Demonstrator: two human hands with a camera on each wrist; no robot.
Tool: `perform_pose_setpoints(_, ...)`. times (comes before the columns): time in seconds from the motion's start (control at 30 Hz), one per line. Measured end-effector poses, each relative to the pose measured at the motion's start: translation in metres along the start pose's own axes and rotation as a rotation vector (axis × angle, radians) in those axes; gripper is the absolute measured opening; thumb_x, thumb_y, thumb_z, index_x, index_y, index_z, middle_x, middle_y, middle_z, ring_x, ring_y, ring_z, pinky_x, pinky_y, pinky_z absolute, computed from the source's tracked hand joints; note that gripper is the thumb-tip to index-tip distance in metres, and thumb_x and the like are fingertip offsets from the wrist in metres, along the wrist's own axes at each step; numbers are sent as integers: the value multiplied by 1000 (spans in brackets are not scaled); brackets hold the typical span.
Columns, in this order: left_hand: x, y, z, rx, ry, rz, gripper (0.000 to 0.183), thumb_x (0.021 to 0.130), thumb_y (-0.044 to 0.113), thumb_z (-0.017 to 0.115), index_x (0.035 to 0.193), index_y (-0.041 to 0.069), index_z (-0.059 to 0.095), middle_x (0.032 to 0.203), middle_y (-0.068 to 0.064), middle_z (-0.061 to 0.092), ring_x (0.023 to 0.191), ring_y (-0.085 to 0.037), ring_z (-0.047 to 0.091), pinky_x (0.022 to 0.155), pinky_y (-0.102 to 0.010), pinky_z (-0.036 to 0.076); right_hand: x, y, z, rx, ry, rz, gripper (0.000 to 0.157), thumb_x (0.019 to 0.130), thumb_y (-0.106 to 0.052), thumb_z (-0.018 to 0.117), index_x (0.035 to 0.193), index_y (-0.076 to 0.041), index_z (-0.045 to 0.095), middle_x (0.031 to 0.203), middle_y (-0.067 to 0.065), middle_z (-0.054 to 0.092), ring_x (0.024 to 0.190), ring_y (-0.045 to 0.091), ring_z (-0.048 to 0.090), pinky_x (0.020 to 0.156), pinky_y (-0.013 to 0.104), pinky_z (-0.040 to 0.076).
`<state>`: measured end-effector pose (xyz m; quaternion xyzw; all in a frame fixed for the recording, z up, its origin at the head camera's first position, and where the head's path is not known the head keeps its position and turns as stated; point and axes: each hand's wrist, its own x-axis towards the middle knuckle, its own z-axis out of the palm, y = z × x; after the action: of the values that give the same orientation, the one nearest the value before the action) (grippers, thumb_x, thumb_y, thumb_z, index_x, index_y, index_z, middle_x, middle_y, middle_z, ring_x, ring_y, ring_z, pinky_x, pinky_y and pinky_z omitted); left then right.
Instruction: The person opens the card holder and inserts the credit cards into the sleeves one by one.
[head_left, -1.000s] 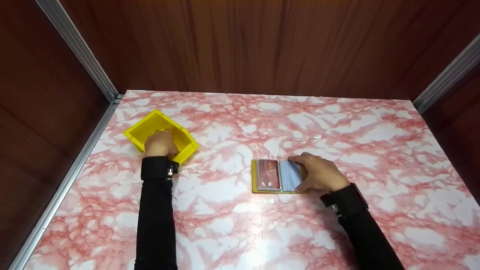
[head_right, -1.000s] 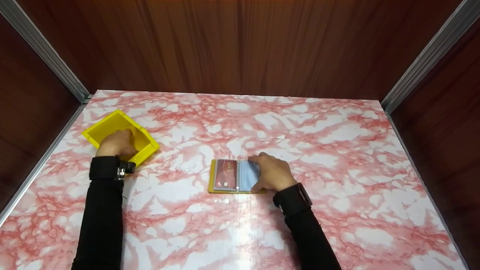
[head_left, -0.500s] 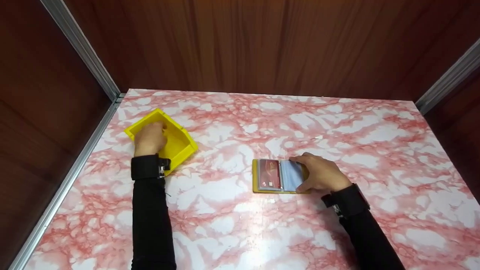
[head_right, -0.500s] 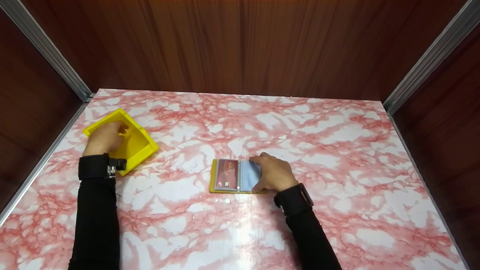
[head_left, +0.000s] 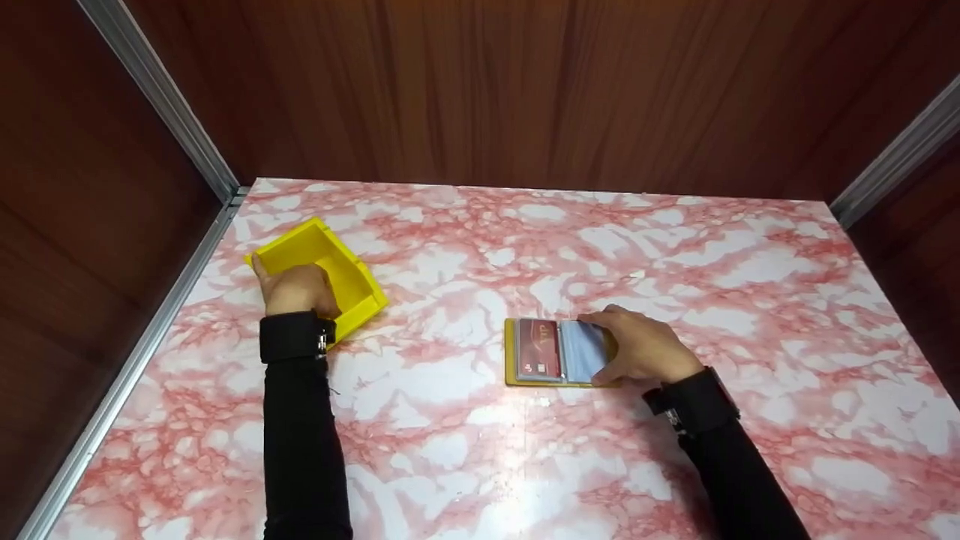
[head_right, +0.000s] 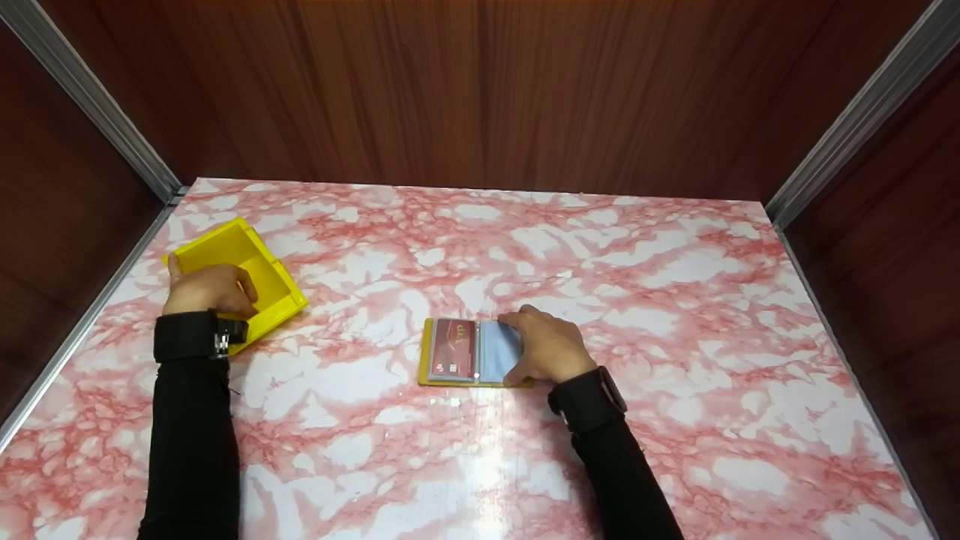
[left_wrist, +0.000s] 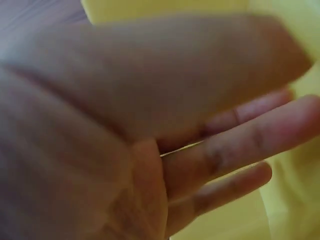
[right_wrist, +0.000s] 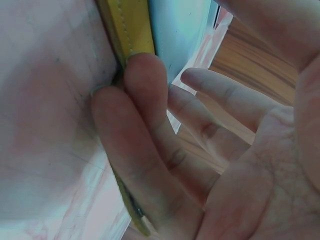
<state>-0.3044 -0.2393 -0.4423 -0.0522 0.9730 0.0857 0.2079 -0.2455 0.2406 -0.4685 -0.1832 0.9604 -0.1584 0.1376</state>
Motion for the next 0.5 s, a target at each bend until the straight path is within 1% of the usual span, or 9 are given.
perform_pose_setpoints(0.1, 1, 1, 2, 32, 7, -3, 25, 82, 29, 81, 95, 9, 72, 85, -9, 73, 127, -51, 57, 112, -78, -19, 0, 0, 0, -1, 1, 0, 93, 70, -30, 95, 151, -12, 54, 145, 18, 57, 124, 40, 59, 95, 58, 49)
perform_pose_setpoints(0.17, 3, 2, 4, 50, 19, -5, 28, 82, 28, 81, 99, 9, 72, 88, -10, 74, 125, -53, 57, 112, -79, -17, 0, 0, 0, -1, -1, -1, 93, 70, -30, 96, 150, -11, 54, 145, 18, 57, 124, 40, 59, 95, 58, 50)
perform_pose_setpoints(0.27, 4, 3, 6, 47, 48, -7, 39, 78, 25, 84, 110, 10, 68, 102, -15, 74, 125, -54, 57, 113, -79, -16, 0, 0, 0, -1, -5, 0, 92, 70, -29, 95, 150, -11, 54, 145, 18, 57, 124, 40, 59, 96, 58, 49)
perform_pose_setpoints(0.4, 4, 4, 7, 9, 78, -7, 58, 77, 21, 84, 129, 11, 61, 125, -21, 69, 131, -54, 52, 114, -77, -16, 0, -1, 0, -8, -3, -3, 91, 70, -28, 95, 150, -11, 54, 146, 19, 56, 125, 40, 58, 97, 58, 49)
perform_pose_setpoints(0.43, 4, 4, 8, -1, 82, -2, 61, 78, 22, 84, 132, 11, 59, 128, -21, 68, 133, -54, 51, 115, -76, -16, 1, -1, 0, -10, -3, -5, 91, 70, -28, 95, 150, -11, 55, 146, 19, 56, 125, 40, 58, 97, 58, 49)
perform_pose_setpoints(0.5, 3, 3, 7, -60, 93, 18, 61, 81, 22, 83, 135, 10, 59, 128, -21, 67, 132, -52, 52, 118, -74, -12, 1, -1, 0, -13, -4, -4, 92, 69, -27, 95, 150, -11, 54, 147, 19, 56, 126, 40, 58, 97, 58, 49)
